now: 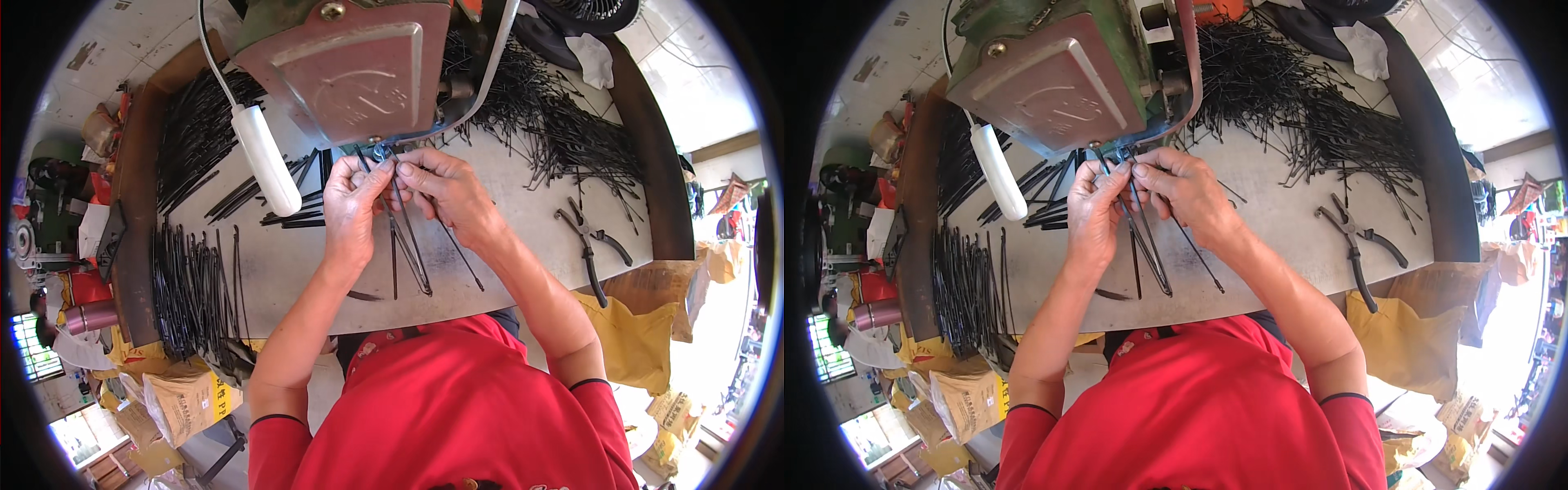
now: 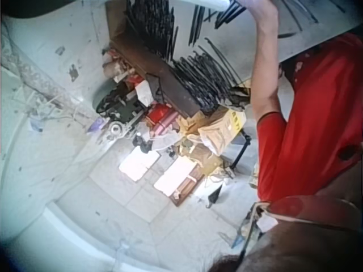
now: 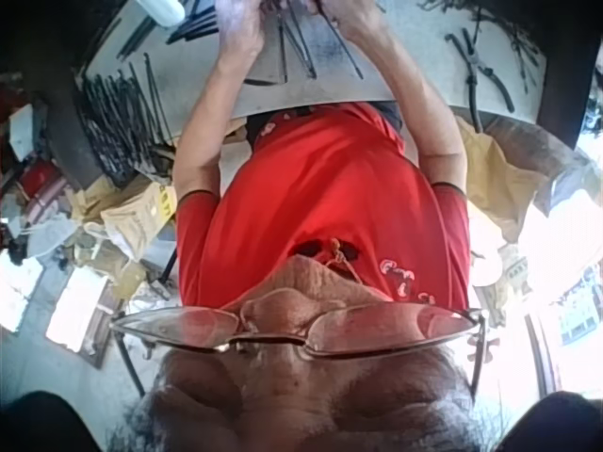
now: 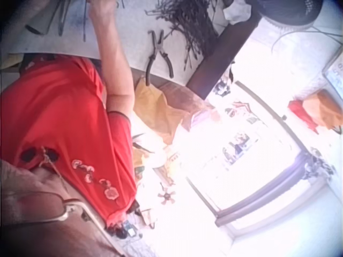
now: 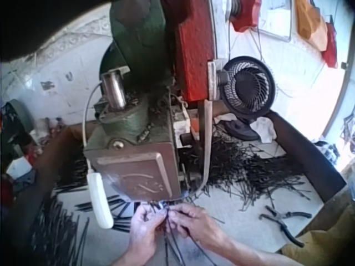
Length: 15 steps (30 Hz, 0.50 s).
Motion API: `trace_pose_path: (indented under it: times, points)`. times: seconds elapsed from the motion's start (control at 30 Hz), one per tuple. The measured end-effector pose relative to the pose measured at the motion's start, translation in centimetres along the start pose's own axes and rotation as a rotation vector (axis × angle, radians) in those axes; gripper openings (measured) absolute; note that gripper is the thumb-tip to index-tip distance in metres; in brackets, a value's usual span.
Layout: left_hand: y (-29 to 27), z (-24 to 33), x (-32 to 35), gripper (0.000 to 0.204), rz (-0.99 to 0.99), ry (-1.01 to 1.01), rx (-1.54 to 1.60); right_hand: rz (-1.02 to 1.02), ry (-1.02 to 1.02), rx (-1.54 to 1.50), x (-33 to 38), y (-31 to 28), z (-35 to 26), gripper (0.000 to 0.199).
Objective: The person repeatedly picks up thin black metal rods and inserts them into a manual bending machine. They operate the machine's lever to bend the rods and then place the finished pieces on the table.
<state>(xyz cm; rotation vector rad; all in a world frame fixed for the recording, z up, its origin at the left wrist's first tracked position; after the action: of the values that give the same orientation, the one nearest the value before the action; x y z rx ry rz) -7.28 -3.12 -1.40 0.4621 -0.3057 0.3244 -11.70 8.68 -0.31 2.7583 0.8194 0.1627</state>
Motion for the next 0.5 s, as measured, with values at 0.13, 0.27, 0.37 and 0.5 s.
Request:
trace_pose_path:
  times: [0.13, 0.27, 0.37, 0.5]
  points:
    - [0.26, -0.01, 0.11, 0.024, 0.011, 0.006, 0.004, -0.026, 0.004, 0.006, -0.08, 0.08, 0.05, 0.02]
    - [0.28, 0.53, 0.1, 0.023, 0.014, 0.026, -0.046, -0.028, -0.004, -0.008, -0.37, 0.09, 0.02, 0.02]
    - [0.58, 0.76, -0.04, 0.022, 0.0, 0.029, -0.014, -0.046, 0.005, -0.028, -0.55, 0.12, 0.12, 0.02]
    - [0.26, 0.31, 0.17, 0.02, 0.033, 0.037, 0.016, 0.007, 0.031, -0.033, -0.35, 0.01, 0.64, 0.019]
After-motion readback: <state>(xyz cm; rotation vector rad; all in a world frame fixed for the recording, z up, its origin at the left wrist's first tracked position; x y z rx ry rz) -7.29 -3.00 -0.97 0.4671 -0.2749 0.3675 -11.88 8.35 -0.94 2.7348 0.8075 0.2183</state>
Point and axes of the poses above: each hand's wrist, its own x-axis away from the middle knuckle, its own y-axis out of the palm, z = x × y, the point moved 7 cm from there along -x, towards the middle knuckle, and after that the axes turned 14 degrees about -y, right-handed, at the moved point
